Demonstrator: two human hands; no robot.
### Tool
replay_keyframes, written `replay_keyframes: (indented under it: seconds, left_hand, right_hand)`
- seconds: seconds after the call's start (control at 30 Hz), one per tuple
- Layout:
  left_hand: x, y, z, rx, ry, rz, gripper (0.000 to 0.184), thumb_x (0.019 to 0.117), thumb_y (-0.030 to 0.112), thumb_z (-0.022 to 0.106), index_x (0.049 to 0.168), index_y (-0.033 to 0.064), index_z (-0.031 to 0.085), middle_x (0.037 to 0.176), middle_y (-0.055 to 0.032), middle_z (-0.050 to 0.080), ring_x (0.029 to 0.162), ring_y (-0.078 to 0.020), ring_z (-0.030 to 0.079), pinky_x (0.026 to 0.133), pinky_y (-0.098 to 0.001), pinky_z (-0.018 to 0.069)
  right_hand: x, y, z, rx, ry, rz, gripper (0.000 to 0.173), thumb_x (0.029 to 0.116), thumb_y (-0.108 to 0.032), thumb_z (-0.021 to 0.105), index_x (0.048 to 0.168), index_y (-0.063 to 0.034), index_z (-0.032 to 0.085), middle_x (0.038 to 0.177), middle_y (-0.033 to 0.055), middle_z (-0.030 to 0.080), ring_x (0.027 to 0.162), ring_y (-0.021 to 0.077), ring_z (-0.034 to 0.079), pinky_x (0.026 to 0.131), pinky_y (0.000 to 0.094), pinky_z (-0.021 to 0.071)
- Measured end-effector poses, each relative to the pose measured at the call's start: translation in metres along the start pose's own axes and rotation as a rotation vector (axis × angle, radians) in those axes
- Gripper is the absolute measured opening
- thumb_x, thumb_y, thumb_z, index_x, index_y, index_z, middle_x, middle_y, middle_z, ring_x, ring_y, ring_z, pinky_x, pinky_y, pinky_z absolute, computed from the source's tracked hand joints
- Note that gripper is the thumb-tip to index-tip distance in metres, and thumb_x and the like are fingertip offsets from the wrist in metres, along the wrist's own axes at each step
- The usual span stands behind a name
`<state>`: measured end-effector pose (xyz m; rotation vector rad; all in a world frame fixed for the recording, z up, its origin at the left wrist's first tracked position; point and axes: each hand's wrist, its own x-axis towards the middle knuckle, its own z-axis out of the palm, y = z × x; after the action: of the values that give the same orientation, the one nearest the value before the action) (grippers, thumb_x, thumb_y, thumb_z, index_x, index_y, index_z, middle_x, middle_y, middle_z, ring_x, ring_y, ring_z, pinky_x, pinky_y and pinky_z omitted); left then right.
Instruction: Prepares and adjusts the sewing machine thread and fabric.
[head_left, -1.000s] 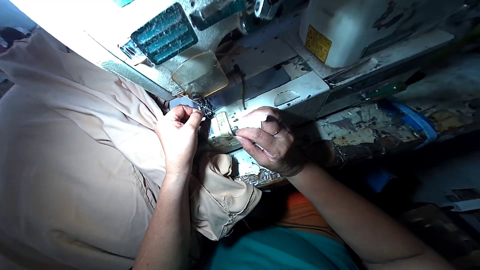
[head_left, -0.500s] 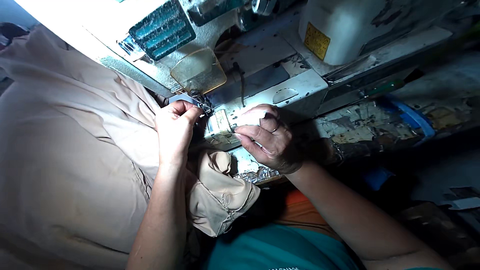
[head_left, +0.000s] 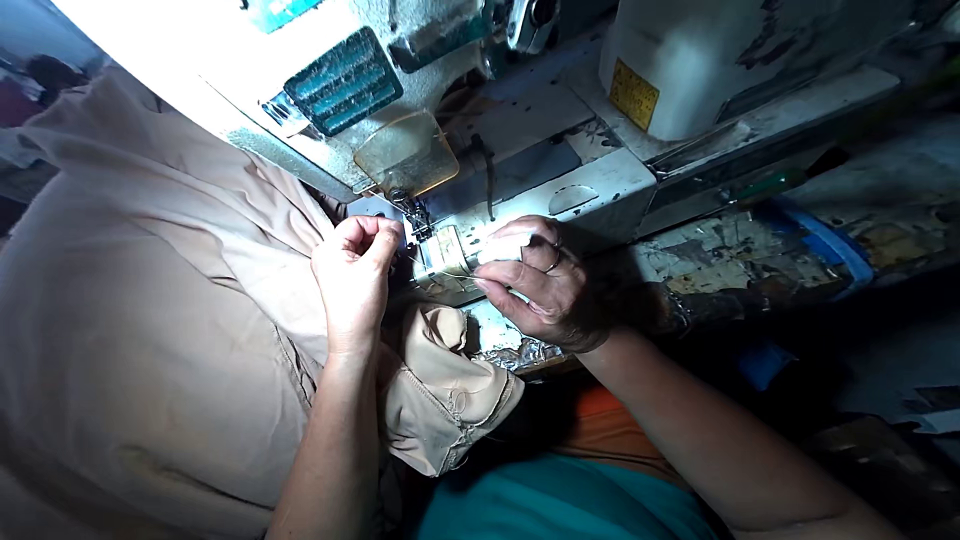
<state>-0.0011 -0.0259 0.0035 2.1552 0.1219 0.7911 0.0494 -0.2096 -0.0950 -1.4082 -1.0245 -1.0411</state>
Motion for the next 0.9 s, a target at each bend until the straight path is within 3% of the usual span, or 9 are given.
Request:
replay_keyframes:
  seconds: [0.53, 0.77, 0.9]
  left_hand:
    - [0.001, -0.002, 0.006, 0.113, 0.059, 0.028, 0.010, 0.0918, 0.014, 0.068, 0.082, 0.0138, 0.069, 0.065, 0.0118, 0.060, 0.057, 0.0057, 0.054, 0.055, -0.0133, 0.0435]
    - [-0.001, 0.002, 0.010, 0.139, 0.038, 0.035, 0.012, 0.0916, 0.012, 0.066, 0.079, 0.0123, 0.066, 0.066, 0.0105, 0.059, 0.058, 0.0052, 0.054, 0.056, -0.0134, 0.0439]
    - [-0.004, 0.003, 0.015, 0.282, 0.078, 0.077, 0.015, 0.0917, 0.017, 0.063, 0.077, 0.0120, 0.065, 0.067, 0.0091, 0.055, 0.062, 0.0041, 0.051, 0.061, -0.0165, 0.0394]
  right_hand:
    - [0.000, 0.000, -0.004, 0.047, -0.046, -0.014, 0.015, 0.0828, -0.014, 0.063, 0.069, -0.0073, 0.067, 0.090, 0.0132, 0.068, 0.112, 0.0294, 0.061, 0.104, 0.0392, 0.0436]
    - [0.000, 0.000, -0.002, 0.008, -0.032, 0.002, 0.011, 0.0848, -0.012, 0.067, 0.077, -0.0063, 0.072, 0.090, 0.0131, 0.069, 0.109, 0.0284, 0.062, 0.102, 0.0383, 0.0464]
    - [0.000, 0.000, -0.001, -0.001, -0.036, 0.005, 0.011, 0.0870, -0.012, 0.068, 0.081, -0.0059, 0.075, 0.090, 0.0127, 0.069, 0.108, 0.0281, 0.063, 0.103, 0.0384, 0.0459]
